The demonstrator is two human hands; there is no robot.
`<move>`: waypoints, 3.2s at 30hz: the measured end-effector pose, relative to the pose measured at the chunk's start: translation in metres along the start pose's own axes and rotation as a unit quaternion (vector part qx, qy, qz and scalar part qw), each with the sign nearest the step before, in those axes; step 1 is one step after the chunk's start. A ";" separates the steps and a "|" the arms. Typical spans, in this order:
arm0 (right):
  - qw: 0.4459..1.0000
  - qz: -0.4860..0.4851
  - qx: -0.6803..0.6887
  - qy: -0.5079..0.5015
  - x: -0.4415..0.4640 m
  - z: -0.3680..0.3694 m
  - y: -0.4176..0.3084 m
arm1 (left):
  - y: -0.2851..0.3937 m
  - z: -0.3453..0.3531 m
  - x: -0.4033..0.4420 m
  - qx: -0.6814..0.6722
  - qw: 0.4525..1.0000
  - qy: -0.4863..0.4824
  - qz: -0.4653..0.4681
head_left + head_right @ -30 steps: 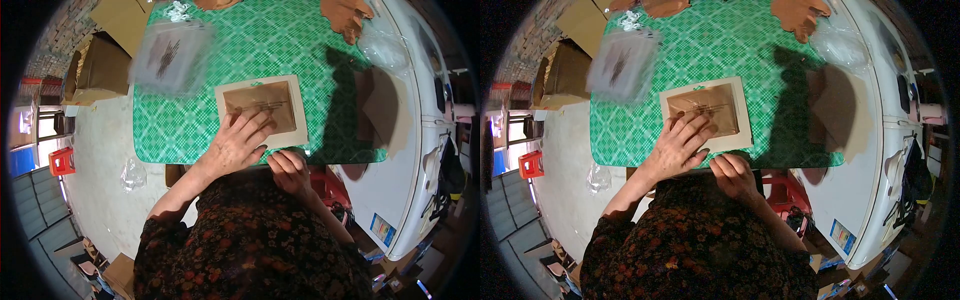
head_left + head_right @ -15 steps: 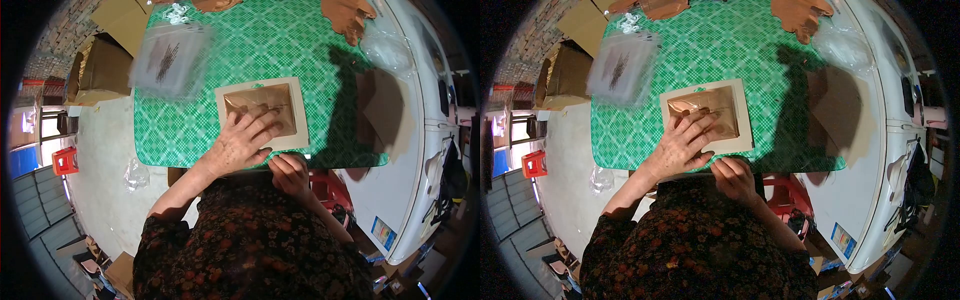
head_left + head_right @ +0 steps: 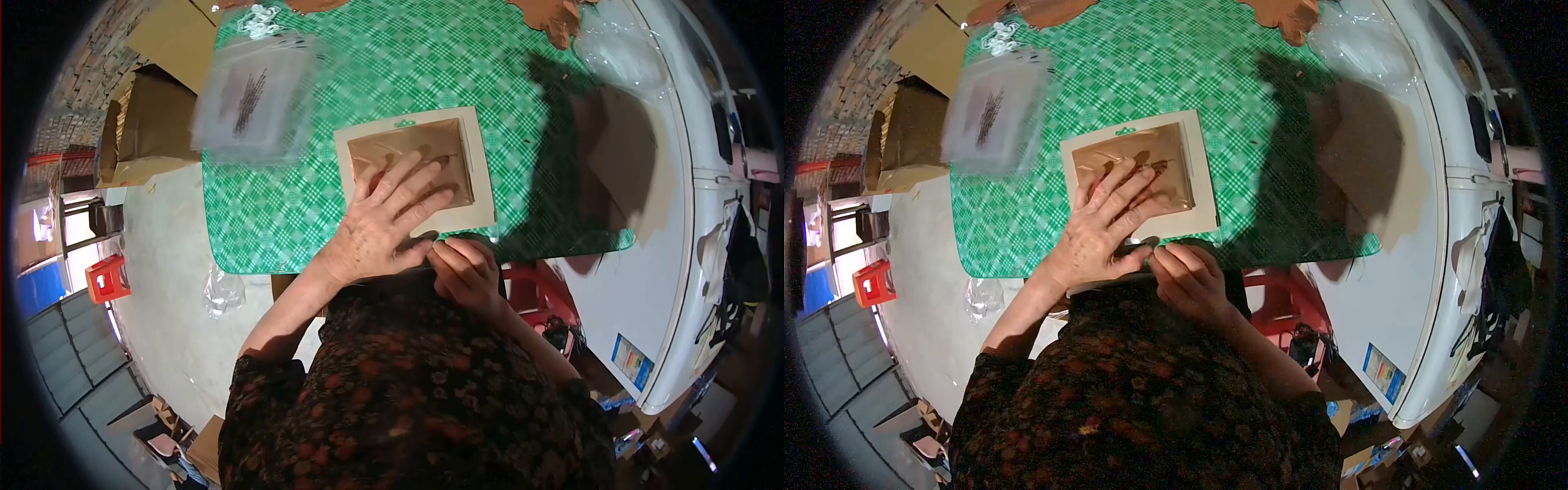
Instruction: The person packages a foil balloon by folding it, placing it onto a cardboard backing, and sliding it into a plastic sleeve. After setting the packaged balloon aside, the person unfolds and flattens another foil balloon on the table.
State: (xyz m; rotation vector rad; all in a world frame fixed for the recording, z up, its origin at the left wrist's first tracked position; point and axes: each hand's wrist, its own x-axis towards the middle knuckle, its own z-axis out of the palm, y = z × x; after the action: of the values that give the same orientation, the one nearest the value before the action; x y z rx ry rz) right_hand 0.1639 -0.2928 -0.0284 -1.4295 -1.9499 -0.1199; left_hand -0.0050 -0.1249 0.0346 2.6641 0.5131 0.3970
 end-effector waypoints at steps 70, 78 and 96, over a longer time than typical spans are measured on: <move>0.987 0.092 -0.079 -0.106 0.019 -0.073 0.036 | -0.058 0.018 0.057 0.168 0.982 -0.017 0.085; 0.990 0.102 -0.029 -0.097 0.025 -0.072 0.052 | -0.058 0.021 0.057 0.153 0.982 0.025 0.105; 0.980 0.089 -0.004 -0.180 0.043 -0.061 0.050 | -0.062 0.021 0.057 0.157 0.983 -0.010 0.094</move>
State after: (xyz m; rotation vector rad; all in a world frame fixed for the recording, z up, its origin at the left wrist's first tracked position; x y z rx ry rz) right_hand 0.2308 -0.2669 0.0263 -1.7157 -2.0910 0.2297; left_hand 0.0349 -0.0556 0.0009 3.0315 0.3408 0.3684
